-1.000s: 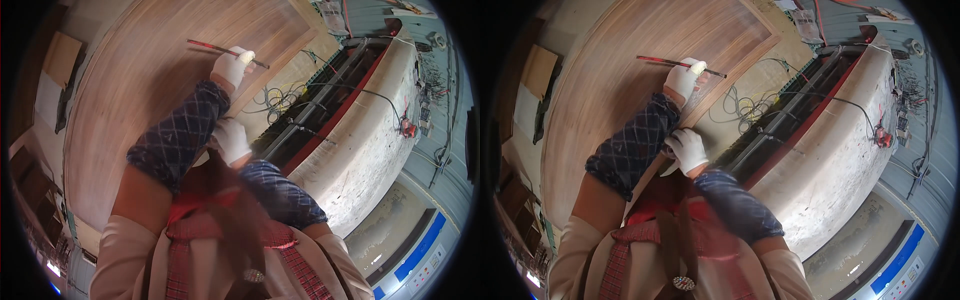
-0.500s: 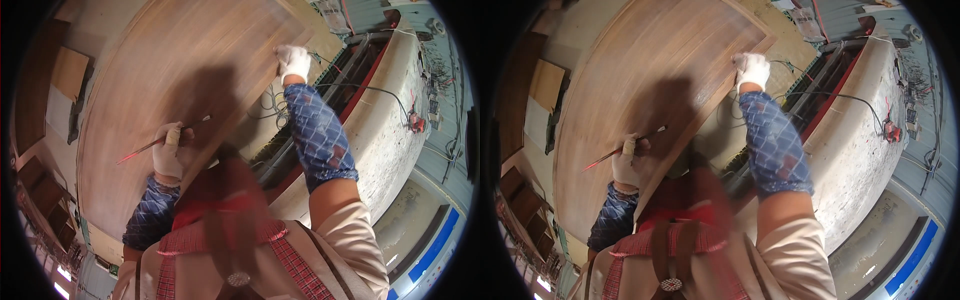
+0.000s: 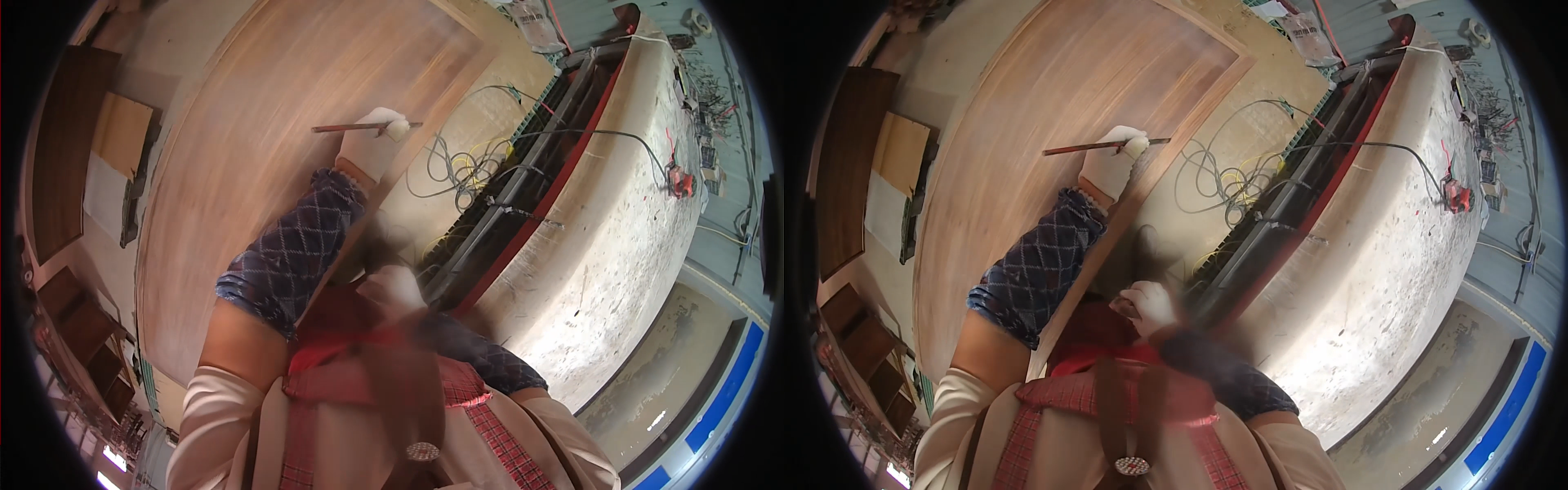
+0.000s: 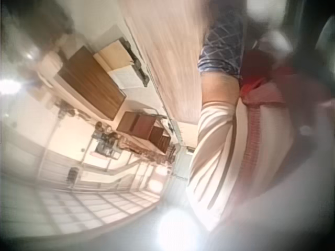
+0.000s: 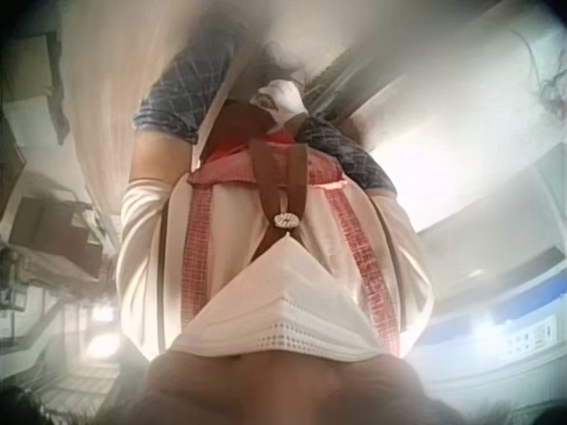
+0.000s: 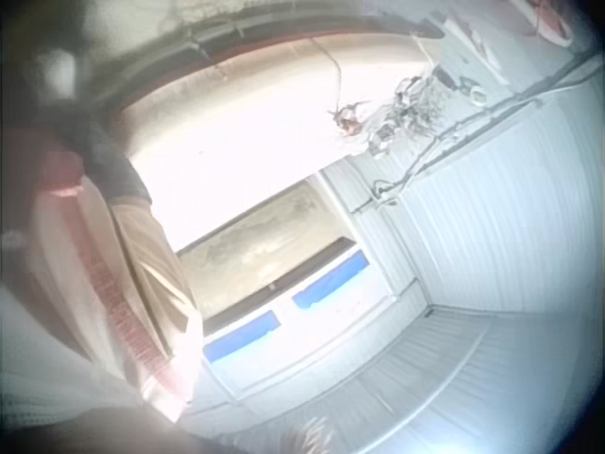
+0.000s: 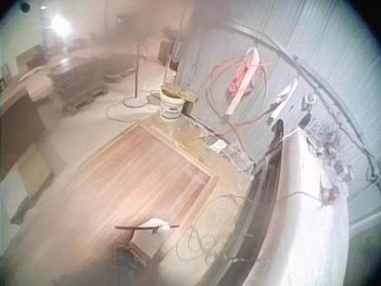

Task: The person rubs a wooden surface with a cloth while using a thin metal tool to check or scrape specific areas, then uses a power sander on a different workstation component.

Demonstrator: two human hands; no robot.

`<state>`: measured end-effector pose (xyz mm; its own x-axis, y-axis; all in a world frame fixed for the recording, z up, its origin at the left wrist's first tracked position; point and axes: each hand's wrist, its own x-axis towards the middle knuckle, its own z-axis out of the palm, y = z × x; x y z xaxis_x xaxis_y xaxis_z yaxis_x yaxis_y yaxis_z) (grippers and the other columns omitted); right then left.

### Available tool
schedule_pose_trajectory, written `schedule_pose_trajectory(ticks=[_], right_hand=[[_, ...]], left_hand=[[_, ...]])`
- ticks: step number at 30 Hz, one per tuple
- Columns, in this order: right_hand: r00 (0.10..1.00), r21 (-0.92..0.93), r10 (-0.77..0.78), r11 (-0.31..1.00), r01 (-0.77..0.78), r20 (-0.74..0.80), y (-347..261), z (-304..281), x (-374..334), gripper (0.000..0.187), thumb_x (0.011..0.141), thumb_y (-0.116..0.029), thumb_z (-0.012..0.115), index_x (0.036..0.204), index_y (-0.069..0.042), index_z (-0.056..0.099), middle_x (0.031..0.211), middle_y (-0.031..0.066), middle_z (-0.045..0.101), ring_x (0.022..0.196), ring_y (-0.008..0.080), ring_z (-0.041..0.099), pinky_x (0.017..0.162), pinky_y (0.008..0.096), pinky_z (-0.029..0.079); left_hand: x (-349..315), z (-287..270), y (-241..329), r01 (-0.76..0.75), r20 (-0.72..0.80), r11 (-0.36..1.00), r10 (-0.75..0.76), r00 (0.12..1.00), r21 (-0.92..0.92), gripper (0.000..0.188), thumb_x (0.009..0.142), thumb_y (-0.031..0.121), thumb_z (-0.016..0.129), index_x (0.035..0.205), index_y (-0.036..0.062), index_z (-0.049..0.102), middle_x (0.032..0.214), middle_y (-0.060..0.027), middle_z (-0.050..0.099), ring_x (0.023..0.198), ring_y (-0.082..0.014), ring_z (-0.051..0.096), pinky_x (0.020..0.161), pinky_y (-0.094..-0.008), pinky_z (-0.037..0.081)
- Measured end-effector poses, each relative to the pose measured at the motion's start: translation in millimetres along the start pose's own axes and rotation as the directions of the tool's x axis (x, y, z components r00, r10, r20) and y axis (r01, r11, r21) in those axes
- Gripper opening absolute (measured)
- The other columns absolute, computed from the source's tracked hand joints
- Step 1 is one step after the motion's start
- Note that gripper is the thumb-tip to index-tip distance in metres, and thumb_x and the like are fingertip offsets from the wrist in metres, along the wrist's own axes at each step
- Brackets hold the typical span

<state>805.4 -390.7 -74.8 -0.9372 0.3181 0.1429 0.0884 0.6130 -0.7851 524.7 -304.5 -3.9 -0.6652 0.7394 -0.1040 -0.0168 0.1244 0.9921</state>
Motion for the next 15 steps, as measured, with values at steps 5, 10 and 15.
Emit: schedule_pose_trajectory(ticks=[5, 10, 15], right_hand=[[0.83, -0.188, 0.297, 0.954, -0.234, 0.472, 3, -28, -30, 0.058, 0.054, -0.035, 0.083, 0.103, -0.01, 0.065, 0.105, 0.0111, 0.058, 0.103, 0.0339, 0.053, 0.086, 0.0447, 0.043], [0.883, -0.085, 0.211, 0.977, -0.193, 0.419, -2, -46, -4, 0.04, 0.059, -0.032, 0.081, 0.088, -0.007, 0.068, 0.089, 0.0134, 0.06, 0.086, 0.0352, 0.057, 0.073, 0.0446, 0.045], [0.964, 0.197, 0.147, 0.961, -0.192, 0.222, -2, -46, 3, 0.017, 0.072, -0.016, 0.072, 0.077, -0.002, 0.066, 0.073, 0.0162, 0.058, 0.072, 0.0356, 0.057, 0.063, 0.044, 0.044]], left_hand=[[-14, 2, -8, 0.009, 0.014, 0.997, -0.01, 1.0, 0.079, 0.016, 0.091, 0.015, 0.061, 0.099, 0.001, 0.064, 0.086, -0.0059, 0.065, 0.082, -0.0161, 0.061, 0.074, -0.0289, 0.049], [-32, 3, -1, -0.131, -0.016, 0.911, 0.149, 0.989, 0.39, 0.015, 0.084, 0.016, 0.065, 0.094, 0.0051, 0.068, 0.093, -0.0139, 0.066, 0.09, -0.0342, 0.06, 0.08, -0.0423, 0.048], [-22, 10, -3, -0.38, 0.076, 0.797, 0.392, 0.917, 0.469, 0.014, 0.087, 0.009, 0.064, 0.098, 0.0014, 0.066, 0.093, -0.013, 0.065, 0.089, -0.0286, 0.063, 0.078, -0.0367, 0.05]])
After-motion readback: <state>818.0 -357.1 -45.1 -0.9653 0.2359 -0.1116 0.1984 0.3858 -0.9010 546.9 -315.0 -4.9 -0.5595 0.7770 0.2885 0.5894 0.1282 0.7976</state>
